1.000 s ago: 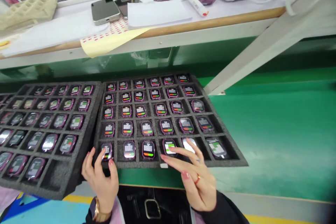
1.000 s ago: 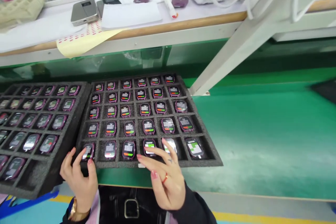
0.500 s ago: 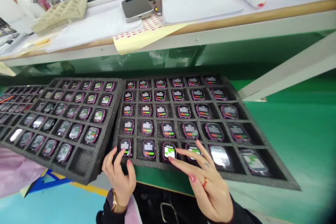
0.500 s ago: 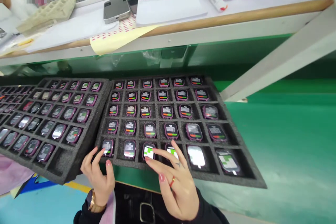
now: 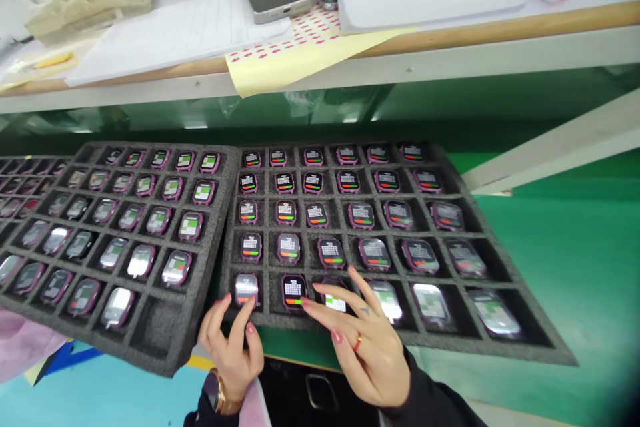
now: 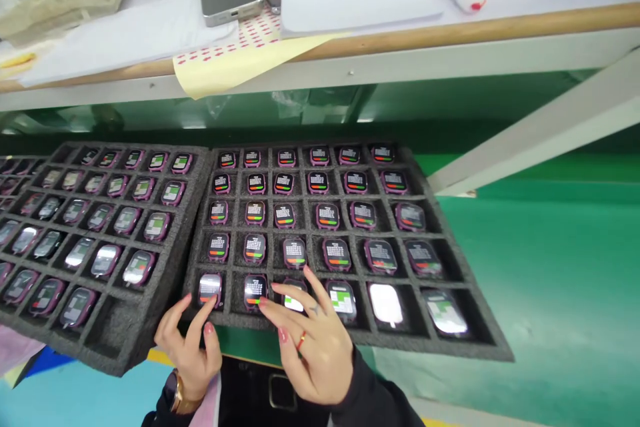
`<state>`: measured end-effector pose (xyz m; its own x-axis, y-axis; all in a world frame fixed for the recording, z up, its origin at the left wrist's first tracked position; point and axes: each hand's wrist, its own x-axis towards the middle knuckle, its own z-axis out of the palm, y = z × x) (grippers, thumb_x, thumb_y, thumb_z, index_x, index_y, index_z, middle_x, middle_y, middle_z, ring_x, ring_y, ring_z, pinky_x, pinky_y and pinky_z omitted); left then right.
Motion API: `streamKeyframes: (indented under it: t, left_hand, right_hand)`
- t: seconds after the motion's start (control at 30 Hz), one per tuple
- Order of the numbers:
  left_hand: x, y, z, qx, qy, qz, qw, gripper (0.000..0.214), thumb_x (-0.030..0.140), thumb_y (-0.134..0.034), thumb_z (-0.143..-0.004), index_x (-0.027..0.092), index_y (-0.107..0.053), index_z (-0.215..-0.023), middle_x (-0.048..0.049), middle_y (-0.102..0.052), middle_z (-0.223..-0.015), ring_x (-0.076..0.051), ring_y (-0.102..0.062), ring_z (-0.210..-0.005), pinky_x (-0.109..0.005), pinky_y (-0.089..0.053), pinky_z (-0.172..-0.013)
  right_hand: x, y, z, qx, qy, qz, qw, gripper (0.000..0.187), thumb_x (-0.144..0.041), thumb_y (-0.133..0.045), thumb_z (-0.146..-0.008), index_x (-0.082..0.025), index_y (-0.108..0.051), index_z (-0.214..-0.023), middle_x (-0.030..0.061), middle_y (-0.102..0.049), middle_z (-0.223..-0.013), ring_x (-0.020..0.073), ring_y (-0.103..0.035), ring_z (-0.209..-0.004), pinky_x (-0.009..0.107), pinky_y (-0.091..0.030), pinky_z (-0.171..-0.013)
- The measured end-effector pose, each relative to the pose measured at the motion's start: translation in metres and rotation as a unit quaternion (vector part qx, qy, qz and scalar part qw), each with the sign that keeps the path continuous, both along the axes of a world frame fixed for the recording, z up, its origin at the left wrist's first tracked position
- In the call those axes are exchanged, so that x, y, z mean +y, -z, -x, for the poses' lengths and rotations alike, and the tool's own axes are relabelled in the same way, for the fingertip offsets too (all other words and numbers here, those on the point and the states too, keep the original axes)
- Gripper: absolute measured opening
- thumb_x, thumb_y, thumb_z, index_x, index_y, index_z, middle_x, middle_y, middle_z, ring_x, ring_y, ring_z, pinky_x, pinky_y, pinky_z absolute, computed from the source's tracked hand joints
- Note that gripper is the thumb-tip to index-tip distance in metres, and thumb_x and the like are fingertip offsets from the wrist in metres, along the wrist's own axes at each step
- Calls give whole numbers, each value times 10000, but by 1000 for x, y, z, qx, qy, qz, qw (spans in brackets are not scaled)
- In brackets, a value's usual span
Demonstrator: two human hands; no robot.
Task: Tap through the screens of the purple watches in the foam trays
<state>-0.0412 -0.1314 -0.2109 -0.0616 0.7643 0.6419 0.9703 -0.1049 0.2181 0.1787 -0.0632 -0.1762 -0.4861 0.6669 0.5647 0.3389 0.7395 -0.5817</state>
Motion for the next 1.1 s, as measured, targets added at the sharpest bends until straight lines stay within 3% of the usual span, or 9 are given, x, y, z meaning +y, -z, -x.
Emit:
streamKeyframes:
  t: [0.3, 0.57, 0.67, 0.9, 1.1]
  left_hand:
    - [2, 2, 1, -19, 0, -1, 1000, 296, 189, -512, -908, 153, -580, -1194, -144, -591, -1120, -276, -546, -1056, -408, -415, -913]
    - [10, -11, -5, -93, -21, 96, 991, 403, 188, -485, -960, 133, -467, -1359, -182, -502, -1324, -303, -450, -1286, -451, -359, -1039]
    - [18, -20, -8, -121, -22, 109, 986, 373, 180, -505, -962, 154, -502, -1334, -173, -463, -1367, -287, -438, -1304, -427, -364, -1046]
    - [37, -38, -8, -106, 11, 74, 992, 277, 100, -523, -935, 177, -612, -1186, -135, -502, -1323, -254, -484, -1258, -393, -373, -1056]
    - [52, -42, -7, -80, 3, 137, 987, 394, 158, -527, -945, 161, -538, -1339, -161, -461, -1421, -312, -386, -1372, -467, -381, -1094]
  right_hand:
    - [1, -8, -1, -36, -28, 21, 999, 484, -44, -388, -916, -147, -538, -1365, 66, -670, -1210, 307, -526, -1243, 622, -128, -1173]
    - [1, -6, -1, 8, -3, 29, 1000, 462, -49, -384, -922, -158, -577, -1327, 93, -691, -1136, 313, -582, -1182, 675, -204, -1155]
    - [2, -6, 0, 13, 12, 44, 999, 457, -56, -382, -956, -158, -553, -1366, 104, -685, -1146, 321, -568, -1197, 685, -189, -1155]
    - [19, -20, 13, 5, 36, 47, 998, 452, -44, -365, -997, -156, -487, -1418, 105, -649, -1229, 307, -495, -1283, 694, -137, -1172]
    - [34, -26, 26, -82, 16, 43, 996, 442, -52, -312, -1040, -72, -381, -1476, 138, -599, -1308, 331, -287, -1422, 712, -137, -1164]
